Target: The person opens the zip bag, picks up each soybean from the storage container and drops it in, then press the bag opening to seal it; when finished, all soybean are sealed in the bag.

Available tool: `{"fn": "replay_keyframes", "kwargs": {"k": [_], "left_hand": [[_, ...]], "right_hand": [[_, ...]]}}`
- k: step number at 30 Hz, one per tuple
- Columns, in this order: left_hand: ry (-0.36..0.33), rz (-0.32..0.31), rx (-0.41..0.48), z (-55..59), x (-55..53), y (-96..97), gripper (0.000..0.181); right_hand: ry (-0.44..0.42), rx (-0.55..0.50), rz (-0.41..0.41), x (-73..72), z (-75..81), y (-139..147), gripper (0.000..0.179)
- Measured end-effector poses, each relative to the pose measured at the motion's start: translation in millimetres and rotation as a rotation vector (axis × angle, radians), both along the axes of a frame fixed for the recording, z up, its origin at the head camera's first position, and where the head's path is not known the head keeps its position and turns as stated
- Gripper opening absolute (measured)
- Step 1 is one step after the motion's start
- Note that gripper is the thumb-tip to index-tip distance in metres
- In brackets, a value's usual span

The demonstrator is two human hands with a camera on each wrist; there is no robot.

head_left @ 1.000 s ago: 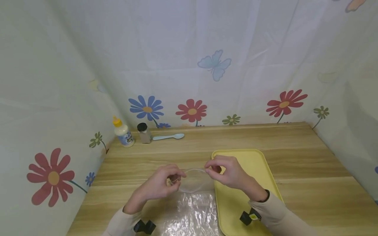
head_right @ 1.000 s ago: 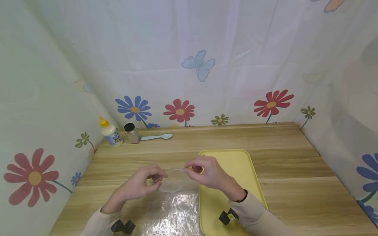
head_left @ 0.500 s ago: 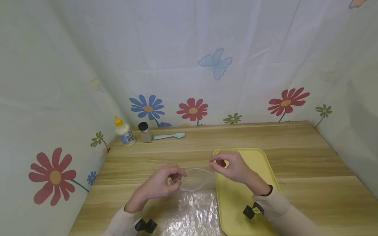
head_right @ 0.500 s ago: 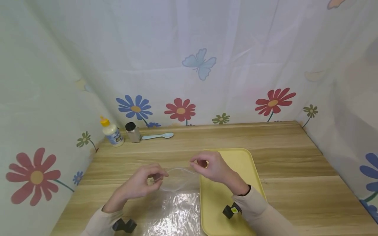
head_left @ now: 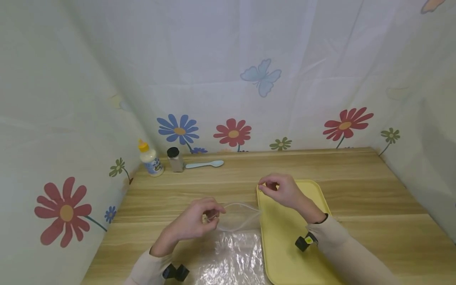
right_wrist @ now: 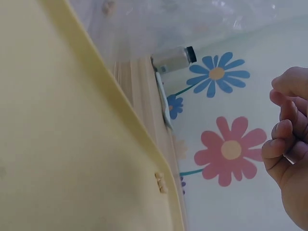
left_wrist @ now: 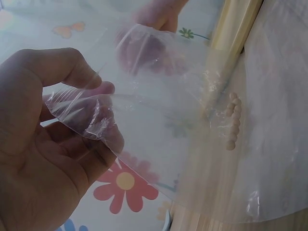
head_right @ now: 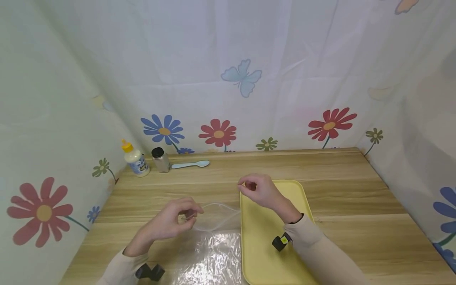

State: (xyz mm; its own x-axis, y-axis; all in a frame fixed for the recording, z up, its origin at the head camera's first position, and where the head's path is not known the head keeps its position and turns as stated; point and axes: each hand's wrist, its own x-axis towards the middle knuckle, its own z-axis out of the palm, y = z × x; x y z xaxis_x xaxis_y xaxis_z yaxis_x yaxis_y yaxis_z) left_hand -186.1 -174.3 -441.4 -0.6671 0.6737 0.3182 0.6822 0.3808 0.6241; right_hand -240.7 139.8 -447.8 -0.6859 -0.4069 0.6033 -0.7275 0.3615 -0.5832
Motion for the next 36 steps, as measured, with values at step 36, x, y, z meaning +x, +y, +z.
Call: {"fn": "replay_keyframes", "kwargs": {"k": [36], "left_hand": [[0.002,-0.003,-0.008,1.7,0.2,-0.6,0.026]], "right_hand": [[-0.249,0.299,-0.138,-60.6,-39.8,11,0.008]]}}
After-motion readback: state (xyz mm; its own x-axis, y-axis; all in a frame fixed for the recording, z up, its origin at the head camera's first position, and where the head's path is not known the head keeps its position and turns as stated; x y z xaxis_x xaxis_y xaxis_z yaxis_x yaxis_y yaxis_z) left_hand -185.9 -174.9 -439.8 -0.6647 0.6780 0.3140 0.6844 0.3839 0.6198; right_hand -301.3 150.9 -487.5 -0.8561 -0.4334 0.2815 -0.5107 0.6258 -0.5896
